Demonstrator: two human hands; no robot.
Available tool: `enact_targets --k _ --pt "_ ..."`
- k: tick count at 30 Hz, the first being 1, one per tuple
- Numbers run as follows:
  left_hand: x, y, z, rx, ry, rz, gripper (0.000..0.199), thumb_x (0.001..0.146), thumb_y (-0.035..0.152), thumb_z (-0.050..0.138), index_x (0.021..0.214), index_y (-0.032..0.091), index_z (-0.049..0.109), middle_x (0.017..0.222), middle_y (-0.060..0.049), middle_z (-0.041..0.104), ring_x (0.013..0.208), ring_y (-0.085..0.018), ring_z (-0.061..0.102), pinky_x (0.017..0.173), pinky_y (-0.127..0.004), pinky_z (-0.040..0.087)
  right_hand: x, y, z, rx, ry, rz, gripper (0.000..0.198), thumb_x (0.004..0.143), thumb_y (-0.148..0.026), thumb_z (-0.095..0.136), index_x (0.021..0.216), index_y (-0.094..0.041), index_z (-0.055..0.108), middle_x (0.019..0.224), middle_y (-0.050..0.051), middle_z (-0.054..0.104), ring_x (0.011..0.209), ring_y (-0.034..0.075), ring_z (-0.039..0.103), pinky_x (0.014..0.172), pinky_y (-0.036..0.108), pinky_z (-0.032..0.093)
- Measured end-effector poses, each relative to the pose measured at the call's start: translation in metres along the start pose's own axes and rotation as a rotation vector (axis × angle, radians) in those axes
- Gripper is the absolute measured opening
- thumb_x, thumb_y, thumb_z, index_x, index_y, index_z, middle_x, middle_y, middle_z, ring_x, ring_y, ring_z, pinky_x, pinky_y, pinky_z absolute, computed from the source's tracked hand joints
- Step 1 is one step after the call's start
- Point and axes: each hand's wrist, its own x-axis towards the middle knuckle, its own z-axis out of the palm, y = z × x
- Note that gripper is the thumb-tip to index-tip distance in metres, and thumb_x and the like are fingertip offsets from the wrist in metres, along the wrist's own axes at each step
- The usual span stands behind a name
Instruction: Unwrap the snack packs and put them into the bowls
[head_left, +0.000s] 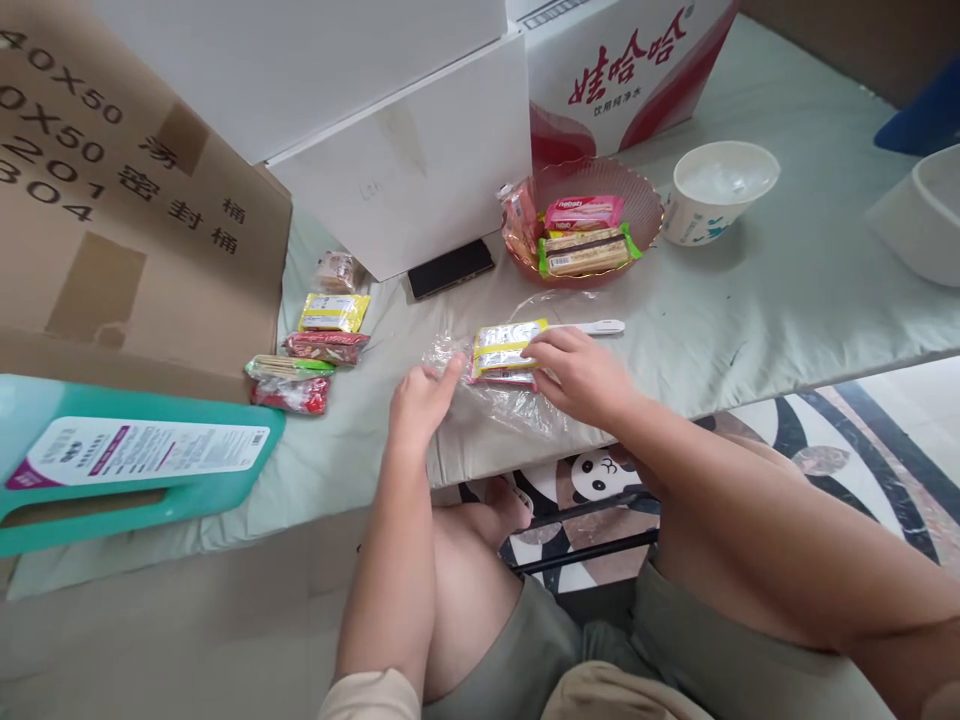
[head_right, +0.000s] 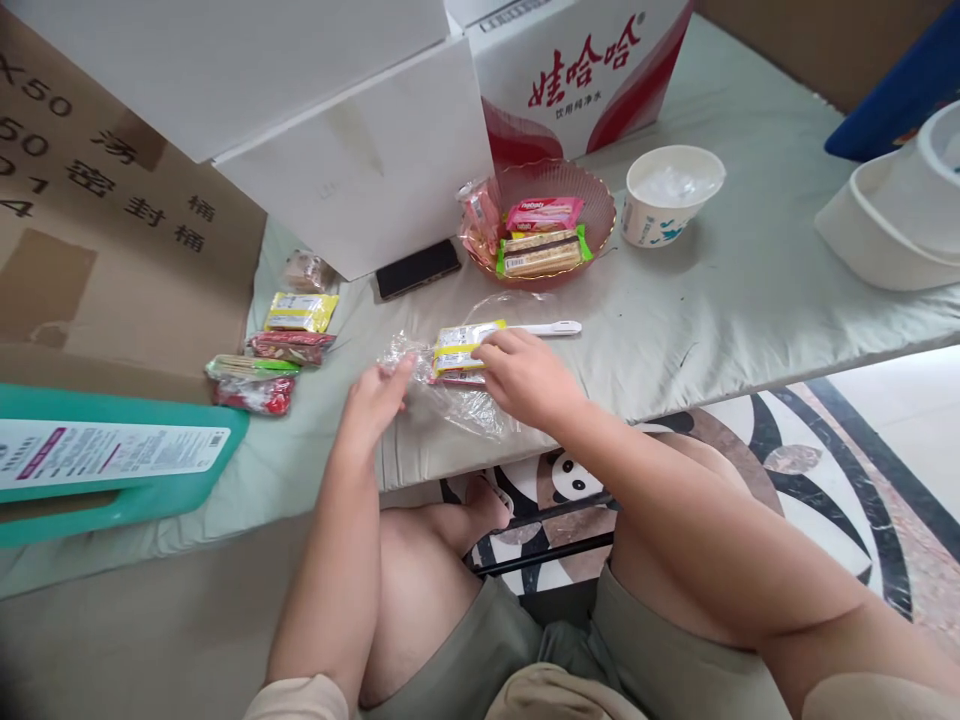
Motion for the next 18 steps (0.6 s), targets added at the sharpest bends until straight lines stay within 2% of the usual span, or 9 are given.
enact_targets --k 3,5,10,13,15,18 --pt "-0.012 0.008 0.013 0.011 -0.266 -0.055 0.040 0.075 0.058 0.068 0.061 0.022 0.059 0.047 -0.002 0.056 0.052 -0.021 0.060 0.054 -0.030 0.042 0.011 0.003 0.010 -0.037 -0.028 0.004 0.037 0.086 -0.024 0.060 0.121 -0.015 0.064 0.132 0.019 0.062 0.120 0.034 0.055 0.102 0.047 0.045" --pt "-0.016 0.015 0.023 -0.073 -0.334 -0.019 0.032 0.074 0.048 0.071 0.059 0.021 0.059 0.048 -0.001 0.056 0.052 -0.019 0.058 0.054 -0.029 0.042 0.014 0.001 0.018 -0.034 -0.053 0.025 0.050 0.081 -0.026 0.065 0.130 -0.016 0.059 0.138 0.019 0.057 0.127 0.036 0.051 0.105 0.049 0.045" --pt "-0.021 0.028 0.029 -0.284 -0.294 0.090 0.025 0.075 0.033 0.064 0.057 0.020 0.054 0.056 0.001 0.056 0.059 -0.015 0.055 0.059 -0.027 0.043 0.017 0.001 0.031 0.009 -0.031 0.086 0.070 0.076 -0.024 0.067 0.143 -0.016 0.049 0.145 0.021 0.051 0.130 0.038 0.049 0.106 0.053 0.044" --pt "-0.025 0.034 0.023 -0.640 -0.261 0.097 0.017 0.069 0.030 0.069 0.061 0.020 0.058 0.062 0.000 0.058 0.066 -0.015 0.058 0.064 -0.028 0.047 0.021 0.005 0.031 0.103 0.001 0.096 0.076 0.074 -0.025 0.068 0.146 -0.016 0.045 0.141 0.020 0.055 0.129 0.038 0.051 0.108 0.053 0.043" --pt "-0.028 0.038 0.018 -0.879 -0.234 0.076 0.013 0.064 0.027 0.072 0.068 0.019 0.062 0.072 -0.002 0.065 0.078 -0.019 0.064 0.072 -0.031 0.052 0.024 0.007 0.028 0.193 0.024 0.127 0.078 0.073 -0.024 0.070 0.146 -0.017 0.045 0.139 0.019 0.057 0.128 0.037 0.053 0.109 0.053 0.042" --pt "-0.030 0.045 0.010 -1.090 -0.270 0.065 0.017 0.060 0.024 0.068 0.076 0.020 0.065 0.096 -0.007 0.071 0.108 -0.026 0.066 0.087 -0.038 0.055 0.028 0.009 0.021 0.372 0.023 0.188 0.074 0.075 -0.029 0.072 0.144 -0.019 0.046 0.141 0.018 0.058 0.128 0.035 0.055 0.107 0.052 0.043"
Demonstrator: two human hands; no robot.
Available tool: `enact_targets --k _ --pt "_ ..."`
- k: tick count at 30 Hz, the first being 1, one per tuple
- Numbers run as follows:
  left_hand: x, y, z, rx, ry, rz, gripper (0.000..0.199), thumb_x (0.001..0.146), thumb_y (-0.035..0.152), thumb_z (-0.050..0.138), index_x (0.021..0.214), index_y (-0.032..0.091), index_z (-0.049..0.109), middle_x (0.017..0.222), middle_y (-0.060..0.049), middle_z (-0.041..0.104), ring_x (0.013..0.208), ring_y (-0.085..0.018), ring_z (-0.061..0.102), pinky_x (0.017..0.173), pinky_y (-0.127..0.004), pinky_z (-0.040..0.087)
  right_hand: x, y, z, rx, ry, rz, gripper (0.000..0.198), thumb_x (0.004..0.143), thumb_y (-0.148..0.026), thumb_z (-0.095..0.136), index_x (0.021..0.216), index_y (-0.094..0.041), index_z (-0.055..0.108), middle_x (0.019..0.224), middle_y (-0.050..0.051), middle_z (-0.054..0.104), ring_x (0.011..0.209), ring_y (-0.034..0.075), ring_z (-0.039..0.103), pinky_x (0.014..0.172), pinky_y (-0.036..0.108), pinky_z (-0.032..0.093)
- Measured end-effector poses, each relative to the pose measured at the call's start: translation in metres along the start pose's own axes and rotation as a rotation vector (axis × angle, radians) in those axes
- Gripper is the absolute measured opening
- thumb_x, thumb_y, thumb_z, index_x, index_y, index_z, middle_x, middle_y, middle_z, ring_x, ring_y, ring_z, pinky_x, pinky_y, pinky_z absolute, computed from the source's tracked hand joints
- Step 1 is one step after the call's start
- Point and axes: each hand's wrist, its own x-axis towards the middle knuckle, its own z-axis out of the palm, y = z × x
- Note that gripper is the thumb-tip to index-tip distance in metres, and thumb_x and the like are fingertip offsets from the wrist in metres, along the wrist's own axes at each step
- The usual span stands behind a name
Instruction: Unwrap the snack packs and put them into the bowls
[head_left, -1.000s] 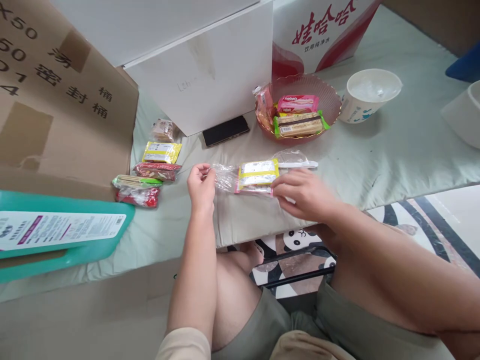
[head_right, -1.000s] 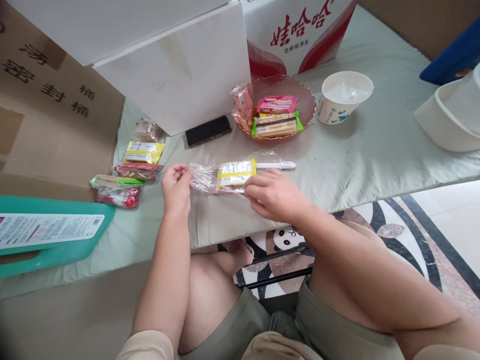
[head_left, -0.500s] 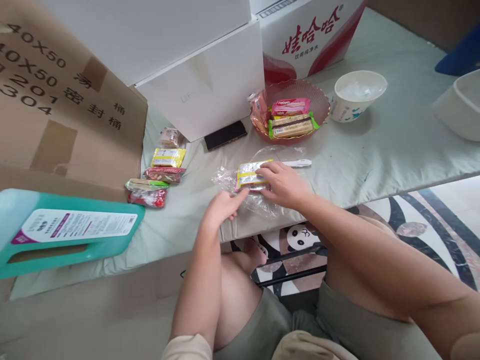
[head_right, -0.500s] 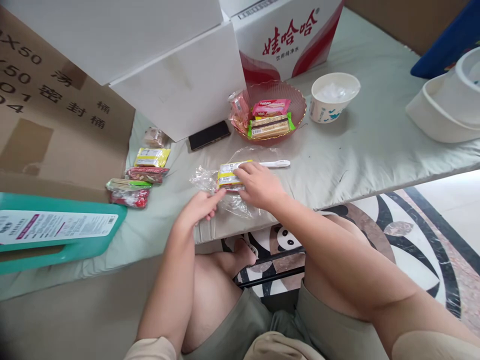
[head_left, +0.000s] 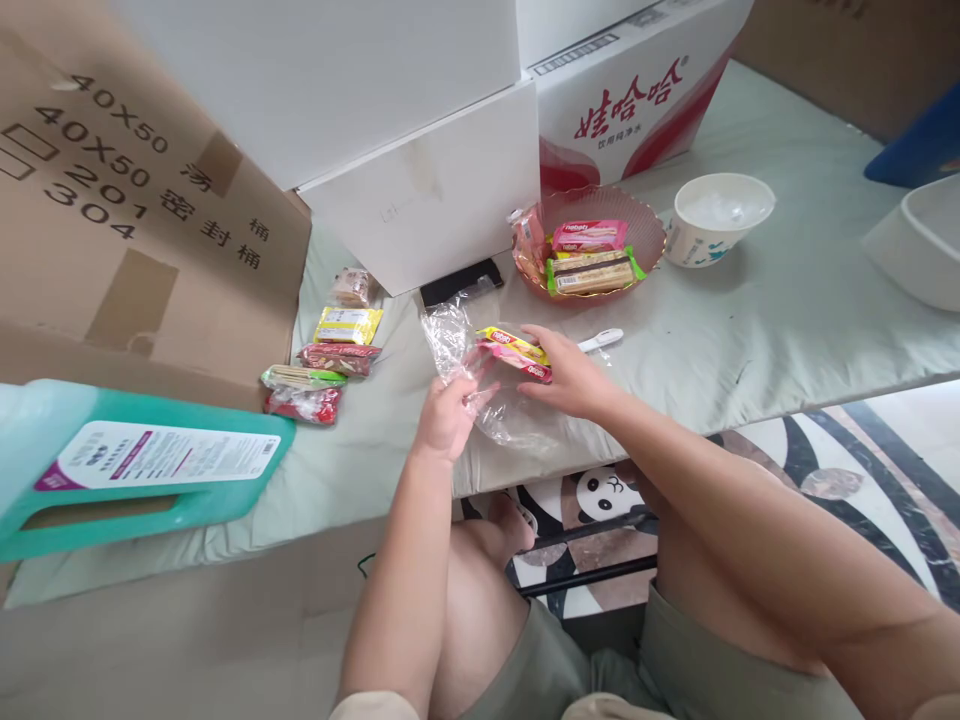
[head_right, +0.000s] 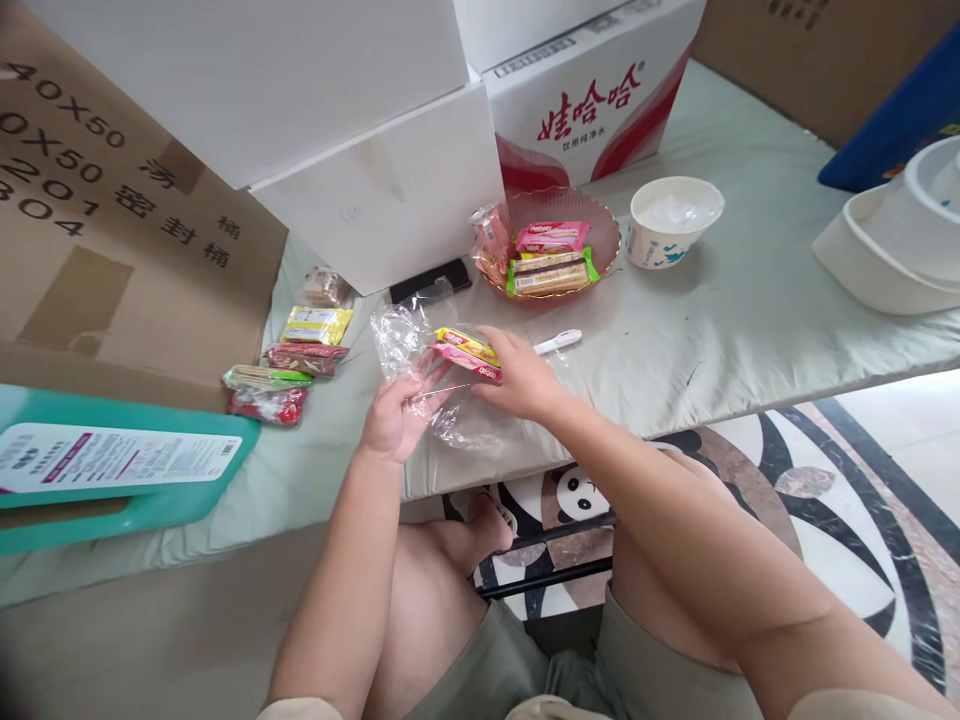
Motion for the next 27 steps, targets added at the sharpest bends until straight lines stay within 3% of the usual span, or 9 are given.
enact_targets --k 3,6,12,15,19,23,27 --pt "0.001 0.006 0.001 -0.104 -0.054 -0.032 0.016 0.058 0.024 0.062 0.074 0.020 0.063 0.104 -0.010 0.072 0.122 -0.030 0.061 0.093 -0.044 0.056 0.003 -0.002 -0.007 0.153 -0.060 0.093 0.061 0.080 -0.037 0.070 0.134 -0.017 0.053 0.131 0.016 0.065 0.117 0.031 0.063 0.098 0.046 0.050" --pt "0.005 0.009 -0.003 -0.156 -0.025 -0.066 0.014 0.058 0.027 0.057 0.070 0.020 0.060 0.106 -0.012 0.072 0.121 -0.032 0.062 0.091 -0.047 0.057 0.004 -0.003 -0.013 0.228 -0.044 0.219 0.042 0.083 -0.039 0.066 0.119 -0.017 0.061 0.111 0.011 0.072 0.099 0.027 0.068 0.086 0.041 0.053" --pt "0.017 0.009 -0.019 -0.227 0.282 -0.070 0.009 0.057 0.023 0.053 0.063 0.022 0.046 0.095 -0.010 0.071 0.112 -0.027 0.067 0.085 -0.040 0.060 0.001 -0.008 -0.026 0.514 0.175 0.322 0.036 0.081 -0.043 0.066 0.109 -0.020 0.065 0.109 0.009 0.073 0.094 0.024 0.067 0.086 0.041 0.054" --pt "0.020 0.010 -0.023 -0.204 0.325 -0.075 0.012 0.057 0.023 0.054 0.063 0.022 0.044 0.089 -0.009 0.070 0.106 -0.027 0.069 0.081 -0.040 0.061 -0.006 -0.012 -0.035 0.587 0.238 0.316 0.034 0.081 -0.046 0.067 0.105 -0.021 0.066 0.095 0.004 0.071 0.080 0.019 0.064 0.072 0.033 0.053" --pt "0.021 0.010 -0.017 -0.244 0.327 -0.113 0.008 0.056 0.022 0.054 0.060 0.021 0.047 0.087 -0.010 0.071 0.099 -0.025 0.070 0.076 -0.036 0.061 0.003 -0.010 -0.053 0.733 0.296 0.386 0.034 0.081 -0.052 0.067 0.091 -0.020 0.063 0.069 -0.002 0.055 0.053 0.010 0.045 0.047 0.024 0.036" --pt "0.021 0.009 -0.009 -0.229 0.272 -0.127 0.006 0.057 0.023 0.054 0.062 0.020 0.053 0.087 -0.012 0.071 0.100 -0.027 0.070 0.077 -0.037 0.061 0.029 0.006 -0.069 0.761 0.483 0.347 0.043 0.079 -0.050 0.068 0.111 -0.023 0.057 0.092 0.004 0.062 0.072 0.016 0.062 0.060 0.028 0.051" --pt "0.017 0.012 -0.006 -0.223 0.126 -0.124 0.006 0.056 0.025 0.055 0.059 0.021 0.052 0.100 -0.014 0.072 0.119 -0.033 0.064 0.084 -0.048 0.061 0.024 0.019 -0.064 0.536 0.634 0.289 0.057 0.084 -0.048 0.065 0.133 -0.026 0.045 0.120 0.011 0.060 0.102 0.025 0.066 0.081 0.039 0.057"
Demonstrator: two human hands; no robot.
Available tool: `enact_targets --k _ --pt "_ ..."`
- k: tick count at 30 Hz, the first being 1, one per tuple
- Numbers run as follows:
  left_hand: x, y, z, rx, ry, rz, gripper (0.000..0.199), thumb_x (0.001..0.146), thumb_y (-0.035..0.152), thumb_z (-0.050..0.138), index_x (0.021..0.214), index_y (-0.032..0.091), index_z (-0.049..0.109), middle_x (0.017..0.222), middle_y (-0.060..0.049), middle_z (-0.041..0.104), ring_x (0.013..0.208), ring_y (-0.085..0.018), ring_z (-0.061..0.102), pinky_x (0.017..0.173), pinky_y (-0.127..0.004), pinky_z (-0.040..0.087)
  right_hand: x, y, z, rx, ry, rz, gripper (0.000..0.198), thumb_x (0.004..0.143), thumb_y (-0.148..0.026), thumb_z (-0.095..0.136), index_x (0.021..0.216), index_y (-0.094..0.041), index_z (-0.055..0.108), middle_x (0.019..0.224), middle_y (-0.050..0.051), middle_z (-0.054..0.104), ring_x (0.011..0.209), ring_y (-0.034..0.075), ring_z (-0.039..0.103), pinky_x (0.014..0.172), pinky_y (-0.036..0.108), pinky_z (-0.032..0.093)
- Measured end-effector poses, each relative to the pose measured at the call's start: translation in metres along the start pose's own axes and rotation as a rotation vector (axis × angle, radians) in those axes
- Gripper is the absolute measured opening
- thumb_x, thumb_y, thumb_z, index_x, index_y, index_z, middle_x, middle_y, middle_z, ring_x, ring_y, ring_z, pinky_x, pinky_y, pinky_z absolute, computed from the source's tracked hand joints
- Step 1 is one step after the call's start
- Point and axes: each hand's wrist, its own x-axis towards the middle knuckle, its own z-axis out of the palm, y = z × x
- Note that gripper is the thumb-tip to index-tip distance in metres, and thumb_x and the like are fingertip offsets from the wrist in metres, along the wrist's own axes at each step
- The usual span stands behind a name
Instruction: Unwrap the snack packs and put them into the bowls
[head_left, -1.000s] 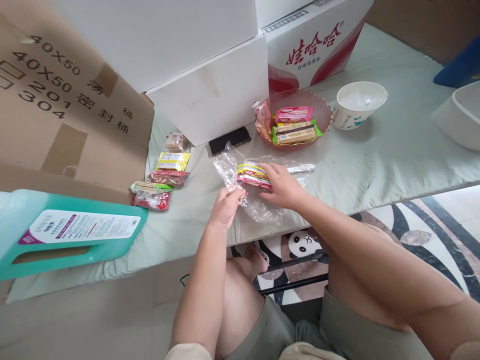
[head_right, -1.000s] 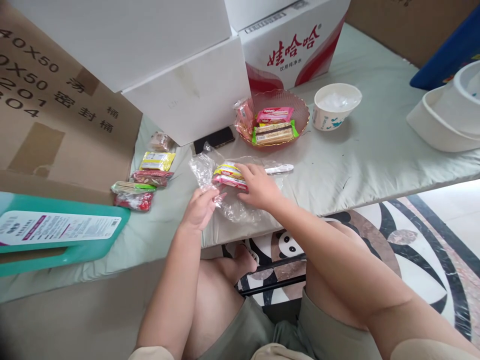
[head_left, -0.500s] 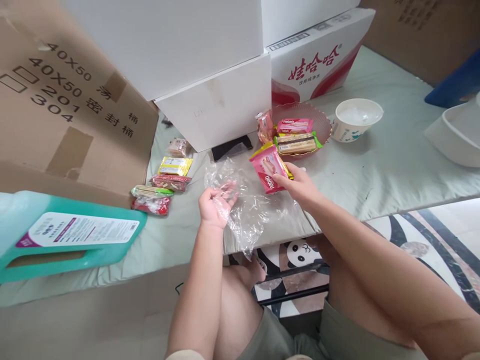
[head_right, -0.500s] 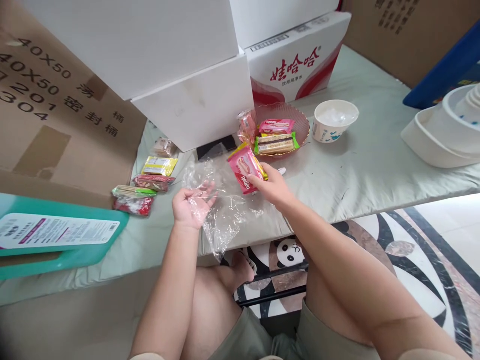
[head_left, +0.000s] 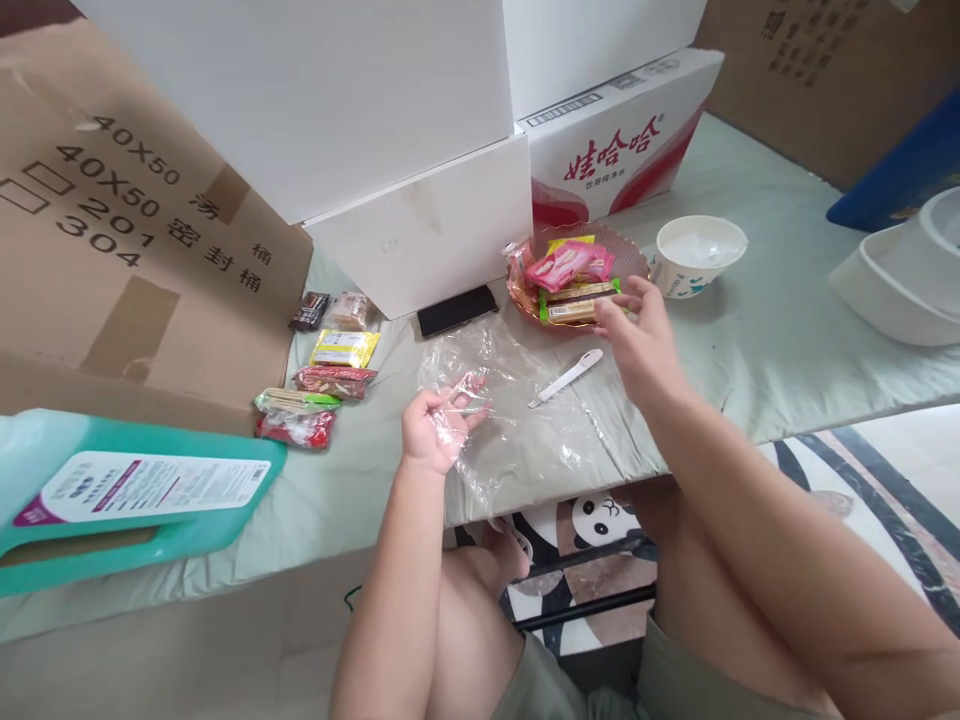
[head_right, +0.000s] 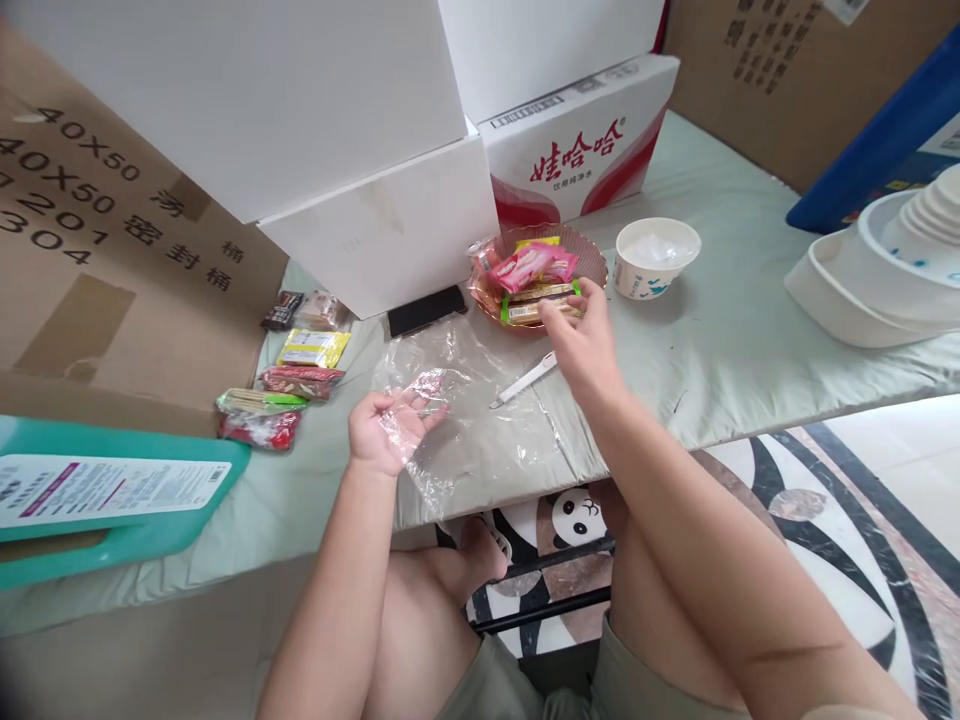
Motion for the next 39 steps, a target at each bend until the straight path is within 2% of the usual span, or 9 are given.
enact_targets --k 4,9,12,15,19,22,27,33,39 --pt "-0.008 0.005 0.000 -0.022 -0.284 -0.050 0.016 0.053 0.028 0.058 0.050 0.019 0.045 0.124 -0.010 0.070 0.131 -0.041 0.055 0.086 -0.060 0.058 -0.034 0.011 0.000 -0.137 -0.198 -0.091 0.047 0.085 -0.044 0.064 0.124 -0.023 0.049 0.117 0.013 0.064 0.109 0.026 0.065 0.094 0.045 0.055" --pt "-0.013 -0.001 -0.014 0.110 -0.374 -0.133 0.034 0.044 0.051 0.068 0.058 0.022 0.058 0.113 -0.018 0.071 0.121 -0.052 0.057 0.077 -0.063 0.054 -0.049 0.006 0.013 0.001 -0.479 0.115 0.057 0.081 -0.043 0.071 0.130 -0.022 0.049 0.144 0.018 0.056 0.133 0.027 0.057 0.110 0.048 0.048" --pt "-0.013 -0.005 -0.023 0.137 -0.365 -0.182 0.046 0.043 0.065 0.067 0.064 0.024 0.060 0.104 -0.019 0.070 0.115 -0.052 0.060 0.076 -0.065 0.051 -0.051 -0.003 0.020 0.180 -0.706 0.368 0.046 0.081 -0.042 0.072 0.120 -0.021 0.058 0.132 0.017 0.066 0.118 0.024 0.067 0.100 0.043 0.056" --pt "-0.012 -0.002 -0.025 0.122 -0.403 -0.171 0.039 0.044 0.055 0.069 0.059 0.023 0.055 0.104 -0.018 0.071 0.115 -0.051 0.061 0.081 -0.067 0.052 -0.056 -0.008 0.023 0.222 -0.835 0.488 0.031 0.077 -0.042 0.077 0.092 -0.019 0.065 0.094 0.009 0.074 0.080 0.018 0.072 0.073 0.032 0.061" --pt "-0.001 0.008 -0.022 0.168 -0.308 -0.080 0.020 0.054 0.036 0.067 0.066 0.020 0.060 0.107 -0.016 0.074 0.109 -0.039 0.069 0.088 -0.057 0.055 -0.054 -0.010 0.018 0.143 -0.505 0.383 0.030 0.077 -0.046 0.073 0.080 -0.020 0.058 0.069 -0.001 0.064 0.050 0.008 0.056 0.046 0.022 0.045" --pt "0.008 0.013 -0.022 0.202 -0.135 -0.001 0.032 0.067 0.040 0.066 0.091 0.018 0.070 0.108 -0.014 0.074 0.101 -0.029 0.072 0.084 -0.044 0.058 -0.048 -0.010 0.013 0.066 -0.329 0.303 0.029 0.078 -0.046 0.070 0.082 -0.021 0.057 0.065 -0.003 0.061 0.042 0.007 0.049 0.039 0.021 0.037" --pt "0.014 0.009 -0.018 0.315 -0.118 0.053 0.057 0.067 0.057 0.076 0.108 0.018 0.069 0.119 -0.015 0.072 0.094 -0.026 0.074 0.065 -0.032 0.059 -0.042 -0.009 0.009 0.011 -0.260 0.259 0.025 0.080 -0.044 0.066 0.080 -0.022 0.055 0.065 -0.003 0.060 0.040 0.007 0.041 0.038 0.022 0.030" --pt "0.020 -0.001 -0.013 0.478 0.189 0.159 0.033 0.072 0.044 0.073 0.083 0.014 0.067 0.080 -0.008 0.074 0.046 -0.009 0.058 0.035 -0.016 0.023 -0.036 -0.002 0.004 -0.101 -0.185 0.129 0.026 0.084 -0.044 0.060 0.077 -0.020 0.065 0.058 -0.002 0.055 0.049 0.010 0.043 0.047 0.024 0.031" --pt "0.022 0.008 -0.018 0.248 0.223 0.207 0.027 0.071 0.040 0.065 0.078 0.015 0.063 0.067 -0.001 0.066 0.048 -0.009 0.061 0.043 -0.017 0.039 -0.035 -0.006 -0.003 -0.090 -0.134 0.105 0.033 0.084 -0.050 0.058 0.082 -0.019 0.069 0.055 -0.003 0.052 0.050 0.011 0.042 0.049 0.026 0.031"
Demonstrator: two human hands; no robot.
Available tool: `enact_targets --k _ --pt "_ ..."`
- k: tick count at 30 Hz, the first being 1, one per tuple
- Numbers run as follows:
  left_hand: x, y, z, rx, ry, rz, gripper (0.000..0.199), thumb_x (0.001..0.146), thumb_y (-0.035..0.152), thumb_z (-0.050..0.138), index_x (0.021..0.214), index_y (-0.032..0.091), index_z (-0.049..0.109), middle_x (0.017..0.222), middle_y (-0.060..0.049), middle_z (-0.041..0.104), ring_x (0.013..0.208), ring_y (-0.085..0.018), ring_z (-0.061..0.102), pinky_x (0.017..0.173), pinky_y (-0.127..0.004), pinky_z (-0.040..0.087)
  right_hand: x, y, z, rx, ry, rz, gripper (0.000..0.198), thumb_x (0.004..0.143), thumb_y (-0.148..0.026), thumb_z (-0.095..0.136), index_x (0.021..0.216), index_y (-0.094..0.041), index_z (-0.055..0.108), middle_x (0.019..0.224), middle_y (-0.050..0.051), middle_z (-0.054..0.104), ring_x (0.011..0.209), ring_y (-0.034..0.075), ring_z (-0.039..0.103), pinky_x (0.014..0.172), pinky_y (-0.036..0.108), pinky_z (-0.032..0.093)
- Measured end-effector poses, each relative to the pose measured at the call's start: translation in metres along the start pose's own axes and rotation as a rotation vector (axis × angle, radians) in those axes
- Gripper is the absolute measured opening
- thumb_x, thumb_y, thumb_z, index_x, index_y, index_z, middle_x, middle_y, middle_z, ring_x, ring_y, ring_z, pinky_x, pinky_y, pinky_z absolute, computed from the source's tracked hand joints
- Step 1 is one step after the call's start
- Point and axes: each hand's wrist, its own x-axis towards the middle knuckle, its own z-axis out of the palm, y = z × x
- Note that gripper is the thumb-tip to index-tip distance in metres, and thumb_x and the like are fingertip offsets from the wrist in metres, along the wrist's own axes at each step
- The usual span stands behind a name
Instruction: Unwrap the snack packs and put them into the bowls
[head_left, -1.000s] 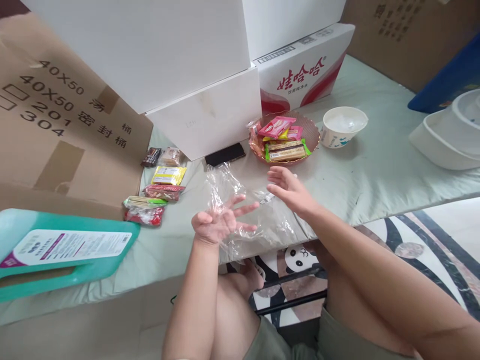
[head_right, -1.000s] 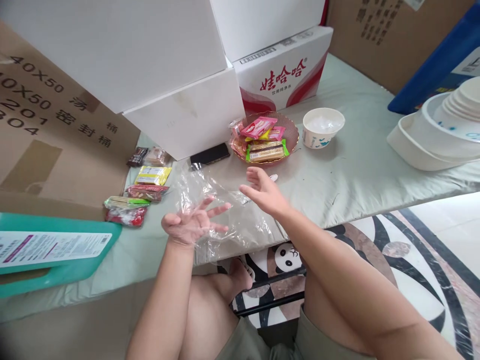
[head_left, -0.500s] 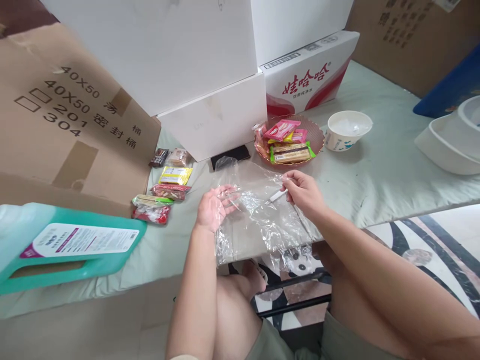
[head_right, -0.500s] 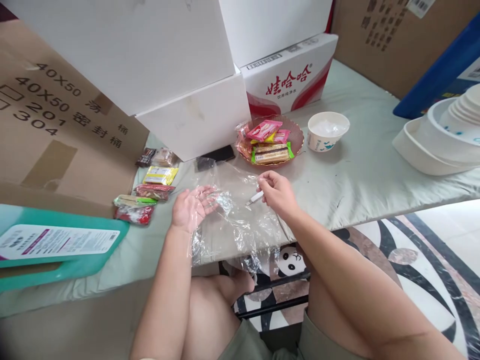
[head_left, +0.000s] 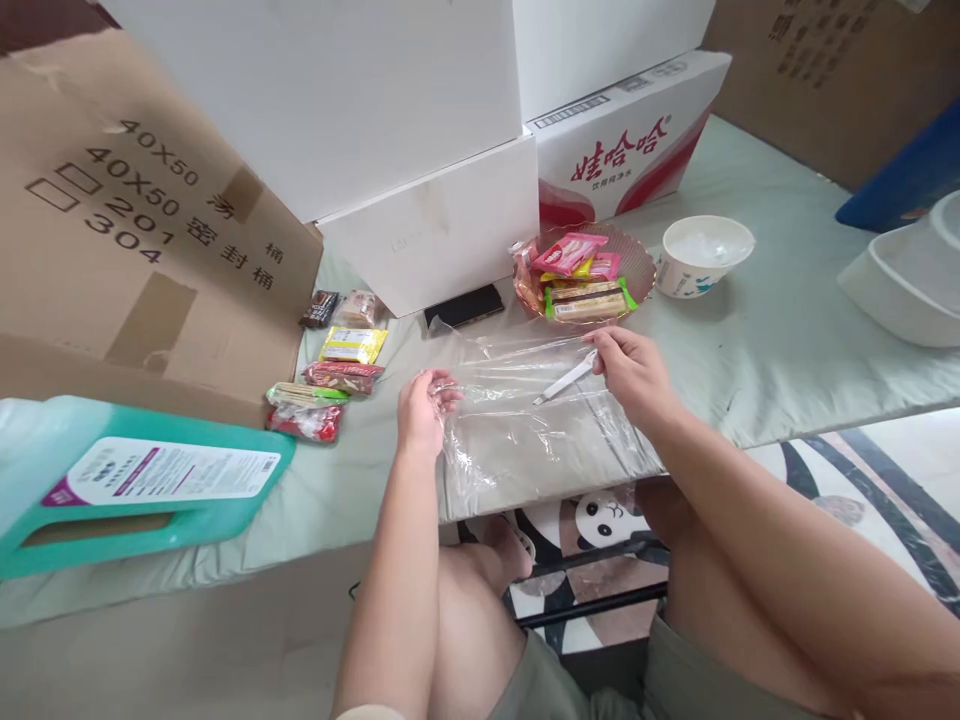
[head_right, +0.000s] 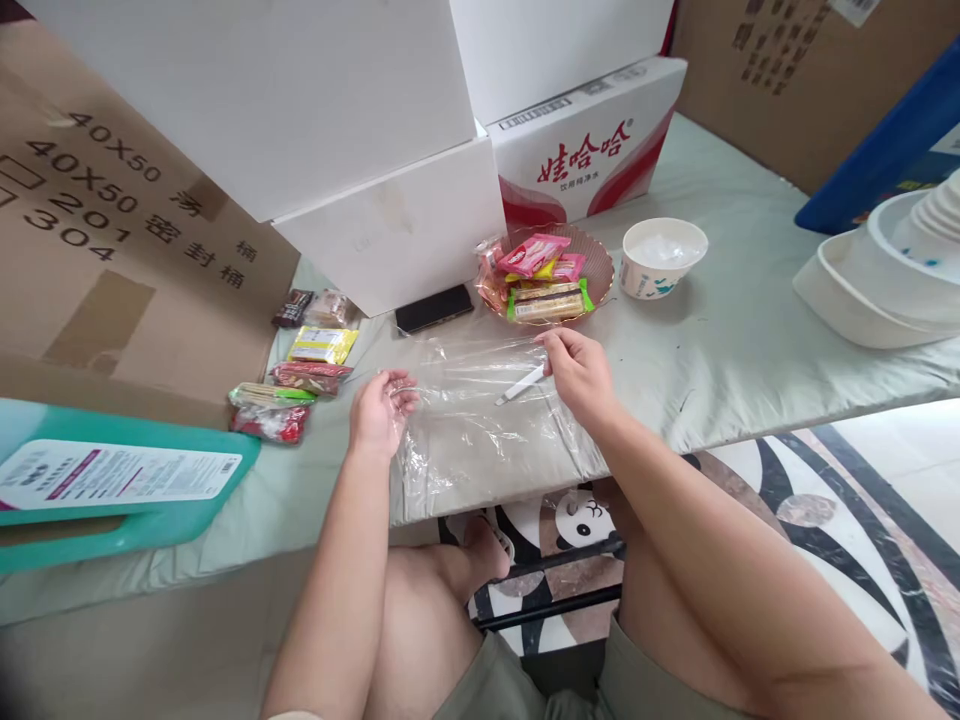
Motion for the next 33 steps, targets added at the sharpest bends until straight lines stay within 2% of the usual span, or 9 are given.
enact_targets --k 3,5,9,12,16,22,28,30,33 --pt "-0.002 0.002 -0.001 -0.029 -0.110 -0.030 0.032 0.068 0.041 0.069 0.087 0.015 0.065 0.077 -0.003 0.070 0.063 -0.014 0.070 0.055 -0.022 0.052 -0.002 -0.002 0.000 -0.032 -0.031 -0.010 0.031 0.084 -0.048 0.057 0.080 -0.020 0.068 0.055 -0.003 0.051 0.049 0.011 0.040 0.050 0.027 0.031" --pt "-0.003 0.001 0.001 0.040 -0.161 -0.022 0.037 0.066 0.043 0.075 0.089 0.015 0.066 0.081 -0.004 0.071 0.063 -0.015 0.070 0.051 -0.021 0.049 -0.003 -0.001 0.000 -0.061 -0.069 -0.016 0.028 0.083 -0.046 0.057 0.077 -0.020 0.067 0.055 -0.002 0.053 0.051 0.012 0.043 0.051 0.027 0.032" --pt "0.001 -0.002 0.004 0.120 0.032 0.073 0.034 0.073 0.047 0.073 0.073 0.016 0.059 0.056 0.002 0.059 0.034 -0.005 0.044 0.035 -0.018 0.023 -0.002 0.004 -0.001 -0.079 -0.082 0.001 0.027 0.083 -0.043 0.056 0.070 -0.021 0.065 0.054 -0.001 0.052 0.052 0.013 0.046 0.051 0.027 0.034" --pt "0.004 -0.001 0.004 0.026 0.096 0.142 0.023 0.078 0.041 0.064 0.077 0.018 0.058 0.049 0.006 0.054 0.030 -0.005 0.034 0.034 -0.019 0.019 -0.001 0.008 -0.001 -0.014 -0.011 0.005 0.021 0.082 -0.038 0.056 0.071 -0.021 0.063 0.060 -0.001 0.055 0.056 0.013 0.050 0.051 0.026 0.038" --pt "0.004 -0.001 0.003 0.046 -0.019 0.072 0.017 0.074 0.034 0.063 0.079 0.018 0.059 0.059 0.003 0.061 0.037 -0.008 0.049 0.036 -0.019 0.027 -0.002 0.007 0.003 0.083 -0.103 0.051 0.026 0.074 -0.032 0.067 0.098 -0.023 0.065 0.090 0.002 0.069 0.075 0.016 0.064 0.058 0.026 0.050" --pt "0.007 0.000 -0.006 0.024 0.006 0.110 0.022 0.073 0.034 0.068 0.085 0.017 0.062 0.067 0.002 0.066 0.049 -0.010 0.061 0.045 -0.019 0.042 0.000 0.006 0.003 0.088 0.030 -0.013 0.018 0.085 -0.039 0.064 0.083 -0.021 0.063 0.068 -0.002 0.060 0.043 0.008 0.048 0.041 0.022 0.037" --pt "-0.001 -0.001 -0.015 0.214 -0.445 -0.196 0.035 0.062 0.033 0.084 0.087 0.014 0.068 0.078 -0.008 0.076 0.068 -0.019 0.073 0.065 -0.029 0.057 0.000 0.004 -0.006 0.141 0.109 -0.202 0.016 0.091 -0.040 0.060 0.089 -0.024 0.062 0.087 0.002 0.070 0.055 0.010 0.062 0.045 0.023 0.043" --pt "-0.002 -0.003 -0.012 0.233 -0.419 -0.116 0.031 0.060 0.030 0.086 0.080 0.015 0.068 0.075 -0.007 0.076 0.068 -0.018 0.073 0.065 -0.027 0.056 -0.002 0.005 -0.010 0.159 0.057 -0.275 0.018 0.088 -0.041 0.065 0.098 -0.026 0.062 0.100 0.003 0.072 0.068 0.013 0.068 0.055 0.026 0.052" --pt "-0.001 -0.004 -0.007 0.122 -0.319 0.061 0.029 0.062 0.034 0.084 0.080 0.017 0.069 0.079 -0.004 0.077 0.073 -0.017 0.075 0.070 -0.027 0.058 -0.005 0.009 -0.015 0.147 -0.140 -0.263 0.047 0.077 -0.041 0.078 0.117 -0.030 0.058 0.108 0.004 0.072 0.080 0.017 0.071 0.069 0.031 0.058"
